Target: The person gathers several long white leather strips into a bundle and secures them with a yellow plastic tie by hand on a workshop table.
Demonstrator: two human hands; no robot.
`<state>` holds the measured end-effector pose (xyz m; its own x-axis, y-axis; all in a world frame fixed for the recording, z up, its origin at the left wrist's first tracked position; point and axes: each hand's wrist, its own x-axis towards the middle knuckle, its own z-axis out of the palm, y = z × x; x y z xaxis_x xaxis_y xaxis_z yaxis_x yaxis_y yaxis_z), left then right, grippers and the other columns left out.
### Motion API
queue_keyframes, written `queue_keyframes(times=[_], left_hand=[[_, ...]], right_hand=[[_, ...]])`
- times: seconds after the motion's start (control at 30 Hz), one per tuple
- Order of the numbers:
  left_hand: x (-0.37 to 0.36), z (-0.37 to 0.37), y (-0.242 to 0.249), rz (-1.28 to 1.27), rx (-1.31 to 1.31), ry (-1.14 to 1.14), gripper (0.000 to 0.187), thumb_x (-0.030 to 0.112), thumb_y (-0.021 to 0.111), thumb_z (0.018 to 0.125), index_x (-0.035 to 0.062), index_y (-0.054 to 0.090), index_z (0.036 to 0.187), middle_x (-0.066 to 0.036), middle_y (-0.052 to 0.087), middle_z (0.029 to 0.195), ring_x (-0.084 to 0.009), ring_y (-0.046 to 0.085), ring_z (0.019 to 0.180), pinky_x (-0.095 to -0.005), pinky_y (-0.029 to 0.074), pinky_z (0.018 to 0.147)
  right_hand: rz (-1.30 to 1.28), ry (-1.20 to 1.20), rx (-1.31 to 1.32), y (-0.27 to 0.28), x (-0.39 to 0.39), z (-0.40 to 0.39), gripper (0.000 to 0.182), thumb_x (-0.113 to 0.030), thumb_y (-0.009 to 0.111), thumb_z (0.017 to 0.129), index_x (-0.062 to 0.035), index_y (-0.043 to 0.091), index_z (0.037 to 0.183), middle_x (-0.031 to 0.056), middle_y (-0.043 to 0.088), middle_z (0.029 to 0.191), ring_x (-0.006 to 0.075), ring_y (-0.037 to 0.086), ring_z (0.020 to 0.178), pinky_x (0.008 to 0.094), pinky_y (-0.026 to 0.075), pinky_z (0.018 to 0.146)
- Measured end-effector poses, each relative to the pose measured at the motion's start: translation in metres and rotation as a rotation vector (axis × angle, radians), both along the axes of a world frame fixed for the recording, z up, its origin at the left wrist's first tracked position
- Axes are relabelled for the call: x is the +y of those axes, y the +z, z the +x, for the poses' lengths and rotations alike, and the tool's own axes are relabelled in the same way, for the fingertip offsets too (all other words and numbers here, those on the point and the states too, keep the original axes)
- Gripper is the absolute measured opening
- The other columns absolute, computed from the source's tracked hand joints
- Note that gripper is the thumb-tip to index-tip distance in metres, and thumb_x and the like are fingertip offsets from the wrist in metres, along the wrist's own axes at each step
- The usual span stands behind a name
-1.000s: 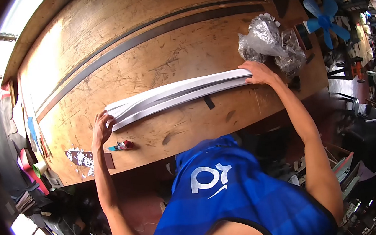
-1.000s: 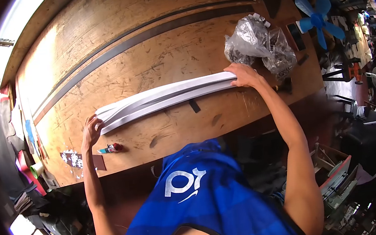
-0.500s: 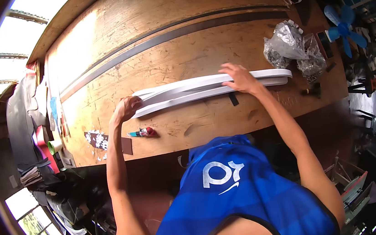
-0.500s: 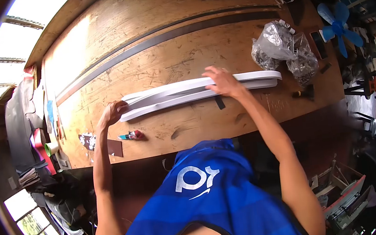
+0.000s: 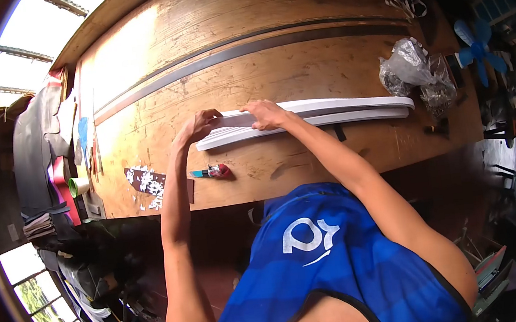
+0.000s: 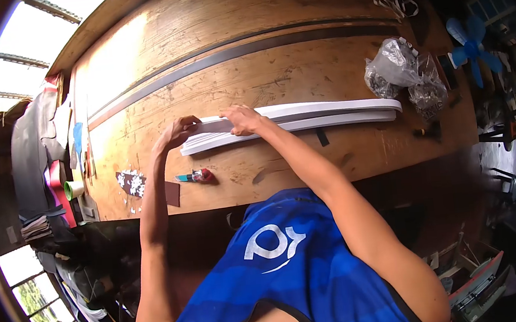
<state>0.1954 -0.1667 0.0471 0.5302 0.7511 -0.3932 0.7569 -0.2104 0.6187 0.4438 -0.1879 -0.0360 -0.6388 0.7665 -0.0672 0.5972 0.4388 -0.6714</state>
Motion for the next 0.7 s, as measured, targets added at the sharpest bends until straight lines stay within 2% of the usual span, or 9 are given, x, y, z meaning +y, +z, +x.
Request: queue_keyframes(times=[0.07, 0.1, 0.17, 0.27, 0.4, 0.43, 0.5, 0.63, 0.7], left_hand=[[0.003, -0.005, -0.004, -0.091, -0.043, 0.035, 0.028, 0.018, 0.058, 0.087, 0.0028, 0.066, 0.11, -0.018, 0.069, 0.094, -0.0261, 0.067, 0.09, -0.0352, 0.052, 0.076], [0.005, -0.009, -0.008, -0.105, -0.133, 0.002, 0.033, 0.024, 0.057, 0.089, 0.0015, 0.066, 0.112, -0.016, 0.07, 0.093, -0.0247, 0.067, 0.087, -0.0349, 0.052, 0.076], [0.008, -0.009, -0.003, -0.089, -0.137, -0.017, 0.032, 0.025, 0.059, 0.089, 0.0016, 0.066, 0.109, -0.015, 0.07, 0.092, -0.0229, 0.066, 0.085, -0.0345, 0.051, 0.075], [0.012, -0.01, -0.004, -0.066, -0.183, -0.029, 0.033, 0.028, 0.059, 0.089, 0.0019, 0.066, 0.108, -0.014, 0.069, 0.093, -0.0215, 0.064, 0.084, -0.0347, 0.05, 0.075], [0.014, -0.01, -0.003, -0.108, -0.249, 0.065, 0.037, 0.032, 0.062, 0.087, 0.0032, 0.064, 0.11, -0.014, 0.067, 0.099, -0.0224, 0.063, 0.09, -0.0359, 0.049, 0.079], [0.012, -0.009, 0.0, -0.107, -0.254, 0.067, 0.037, 0.032, 0.062, 0.087, 0.0032, 0.064, 0.11, -0.014, 0.067, 0.099, -0.0224, 0.063, 0.09, -0.0359, 0.049, 0.079], [0.006, -0.008, 0.006, -0.056, -0.148, 0.045, 0.04, 0.031, 0.069, 0.082, 0.0051, 0.063, 0.111, -0.013, 0.066, 0.1, -0.024, 0.063, 0.092, -0.0357, 0.049, 0.08], [0.002, -0.008, -0.007, 0.141, -0.232, -0.028, 0.042, 0.023, 0.076, 0.075, 0.0064, 0.063, 0.111, -0.016, 0.066, 0.097, -0.0277, 0.063, 0.091, -0.0377, 0.049, 0.079], [0.006, -0.009, -0.012, 0.11, -0.208, -0.007, 0.041, 0.023, 0.075, 0.075, 0.0058, 0.064, 0.11, -0.016, 0.066, 0.097, -0.0278, 0.063, 0.09, -0.038, 0.049, 0.079]], right_hand=[[0.012, -0.038, 0.014, 0.006, -0.001, -0.009, 0.062, -0.032, 0.078, 0.069, -0.007, 0.057, 0.121, 0.0141, 0.061, 0.118, 0.033, 0.057, 0.111, 0.0413, 0.047, 0.094], [0.014, -0.031, 0.008, 0.008, -0.001, -0.014, 0.062, -0.032, 0.078, 0.069, -0.007, 0.057, 0.121, 0.0141, 0.061, 0.118, 0.033, 0.057, 0.111, 0.0413, 0.047, 0.094], [0.007, -0.03, 0.12, 0.021, 0.0, -0.023, 0.065, -0.038, 0.078, 0.067, -0.0068, 0.057, 0.12, 0.0153, 0.063, 0.115, 0.035, 0.059, 0.107, 0.0429, 0.047, 0.091], [-0.166, 0.008, -0.004, 0.05, 0.002, -0.031, 0.059, -0.037, 0.073, 0.074, -0.0062, 0.057, 0.122, 0.0188, 0.065, 0.107, 0.0363, 0.06, 0.102, 0.0415, 0.048, 0.088], [-0.141, -0.041, 0.033, 0.024, 0.014, -0.039, 0.052, -0.037, 0.071, 0.076, -0.0064, 0.06, 0.116, 0.0191, 0.067, 0.096, 0.0357, 0.063, 0.093, 0.0412, 0.049, 0.081], [-0.166, -0.053, 0.029, 0.028, 0.015, -0.037, 0.046, -0.035, 0.071, 0.076, -0.0058, 0.062, 0.11, 0.0196, 0.067, 0.094, 0.0358, 0.064, 0.093, 0.042, 0.049, 0.08], [-0.19, -0.066, 0.02, 0.034, 0.017, -0.035, 0.041, -0.034, 0.07, 0.075, -0.0052, 0.064, 0.104, 0.0201, 0.067, 0.092, 0.0359, 0.064, 0.092, 0.0428, 0.049, 0.078], [-0.221, -0.088, 0.085, 0.039, 0.019, -0.032, 0.035, -0.029, 0.07, 0.075, -0.0029, 0.064, 0.098, 0.0206, 0.067, 0.087, 0.0359, 0.064, 0.086, 0.0416, 0.049, 0.075], [-0.209, -0.085, 0.084, 0.041, 0.019, -0.029, 0.034, -0.028, 0.07, 0.075, -0.0027, 0.064, 0.098, 0.0205, 0.067, 0.087, 0.0353, 0.064, 0.084, 0.0409, 0.049, 0.073]])
